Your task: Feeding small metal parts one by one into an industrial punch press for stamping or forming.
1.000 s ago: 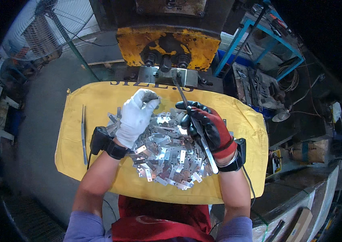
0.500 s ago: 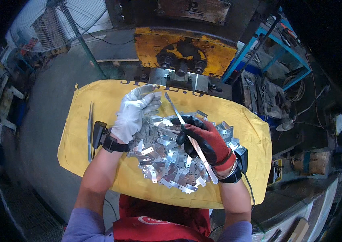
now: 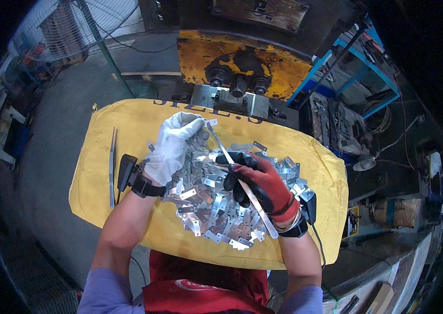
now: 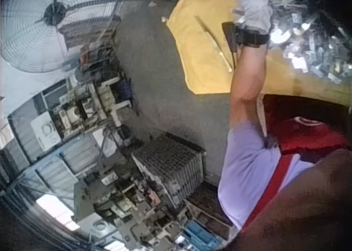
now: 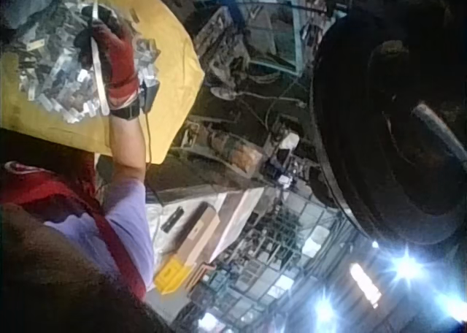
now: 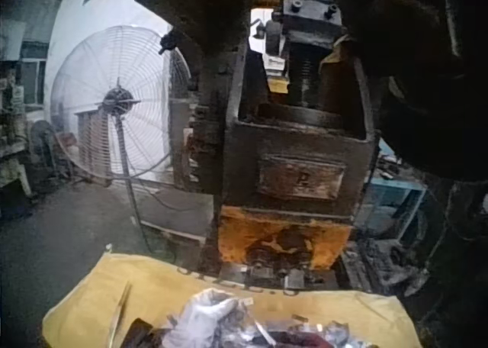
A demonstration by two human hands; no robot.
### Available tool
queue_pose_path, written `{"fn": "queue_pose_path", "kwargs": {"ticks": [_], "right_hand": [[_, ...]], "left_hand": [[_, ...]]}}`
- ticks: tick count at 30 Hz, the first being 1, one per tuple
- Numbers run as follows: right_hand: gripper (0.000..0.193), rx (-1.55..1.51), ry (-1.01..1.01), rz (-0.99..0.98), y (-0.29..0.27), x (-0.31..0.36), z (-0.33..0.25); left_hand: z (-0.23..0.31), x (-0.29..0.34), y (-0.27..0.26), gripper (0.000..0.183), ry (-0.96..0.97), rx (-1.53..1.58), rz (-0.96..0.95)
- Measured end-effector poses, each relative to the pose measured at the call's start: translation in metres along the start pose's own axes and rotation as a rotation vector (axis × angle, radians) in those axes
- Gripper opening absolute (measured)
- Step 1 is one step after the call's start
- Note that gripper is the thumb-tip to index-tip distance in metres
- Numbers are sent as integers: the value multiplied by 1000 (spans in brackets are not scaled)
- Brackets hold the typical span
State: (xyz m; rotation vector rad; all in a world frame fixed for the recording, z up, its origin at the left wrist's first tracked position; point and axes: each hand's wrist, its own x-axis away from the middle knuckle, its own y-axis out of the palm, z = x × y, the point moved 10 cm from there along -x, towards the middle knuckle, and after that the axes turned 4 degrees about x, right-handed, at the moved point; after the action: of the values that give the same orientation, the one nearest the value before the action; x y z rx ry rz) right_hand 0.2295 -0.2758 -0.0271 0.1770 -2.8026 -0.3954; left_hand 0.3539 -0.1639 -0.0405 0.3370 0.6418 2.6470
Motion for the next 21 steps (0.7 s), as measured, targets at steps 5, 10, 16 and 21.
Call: {"fn": "queue_pose_path", "kwargs": {"ticks": [5,10,16,21], "right_hand": [[26,-83,-46,148,-26,-24,0],[30,-71,-97,111,-46,-53,-4],[33,-175,-77,128,-46,-62,-3],[29,-42,-152,202,-41,-58,-8]], "left_hand": [[5,-1,-11,28,23,-98,84],[1,-3,-7,27,4,-83,52],[-1,-4,-8,26,9,-83,39],[-1,-4,-10,29,16,-136,35]]}}
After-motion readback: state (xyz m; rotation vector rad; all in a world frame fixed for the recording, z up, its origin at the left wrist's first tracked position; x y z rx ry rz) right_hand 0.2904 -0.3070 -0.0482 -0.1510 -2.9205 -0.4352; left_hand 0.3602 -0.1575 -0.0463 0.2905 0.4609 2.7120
